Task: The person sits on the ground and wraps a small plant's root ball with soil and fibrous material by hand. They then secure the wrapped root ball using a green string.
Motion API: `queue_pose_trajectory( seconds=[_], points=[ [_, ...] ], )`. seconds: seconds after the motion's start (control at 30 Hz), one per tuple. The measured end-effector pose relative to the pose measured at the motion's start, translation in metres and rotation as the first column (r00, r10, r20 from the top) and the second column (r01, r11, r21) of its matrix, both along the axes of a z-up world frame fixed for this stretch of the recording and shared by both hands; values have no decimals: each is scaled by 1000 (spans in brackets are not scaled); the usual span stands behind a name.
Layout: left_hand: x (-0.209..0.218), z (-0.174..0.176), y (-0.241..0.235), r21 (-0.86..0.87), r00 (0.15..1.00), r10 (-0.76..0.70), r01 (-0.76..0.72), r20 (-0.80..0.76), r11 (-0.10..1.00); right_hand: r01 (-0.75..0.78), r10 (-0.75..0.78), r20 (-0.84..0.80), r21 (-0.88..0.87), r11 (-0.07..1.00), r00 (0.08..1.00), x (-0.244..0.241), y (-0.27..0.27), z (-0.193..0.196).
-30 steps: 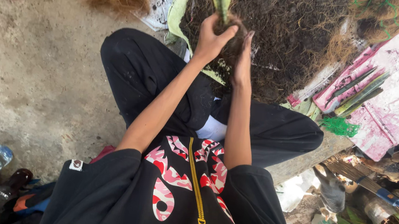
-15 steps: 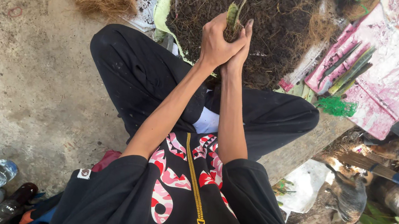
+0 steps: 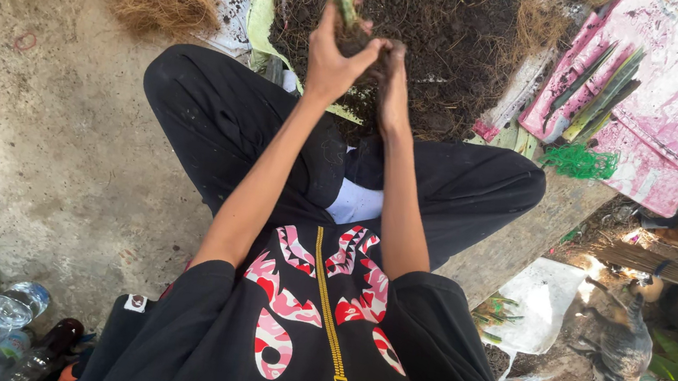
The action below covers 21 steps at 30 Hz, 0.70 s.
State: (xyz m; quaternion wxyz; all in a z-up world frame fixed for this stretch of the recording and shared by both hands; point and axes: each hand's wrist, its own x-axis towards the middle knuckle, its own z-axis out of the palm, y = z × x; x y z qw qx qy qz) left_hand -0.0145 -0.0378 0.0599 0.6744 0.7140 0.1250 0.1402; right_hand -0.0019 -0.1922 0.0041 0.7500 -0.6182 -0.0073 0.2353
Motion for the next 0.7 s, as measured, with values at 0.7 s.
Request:
queue_pose_trajectory(
  seconds=[0.7],
  points=[
    [-1,-72,22,-527,980,-49,-62,-194,847,213,-8,259,-776,594,966,28,-18,52]
  ],
)
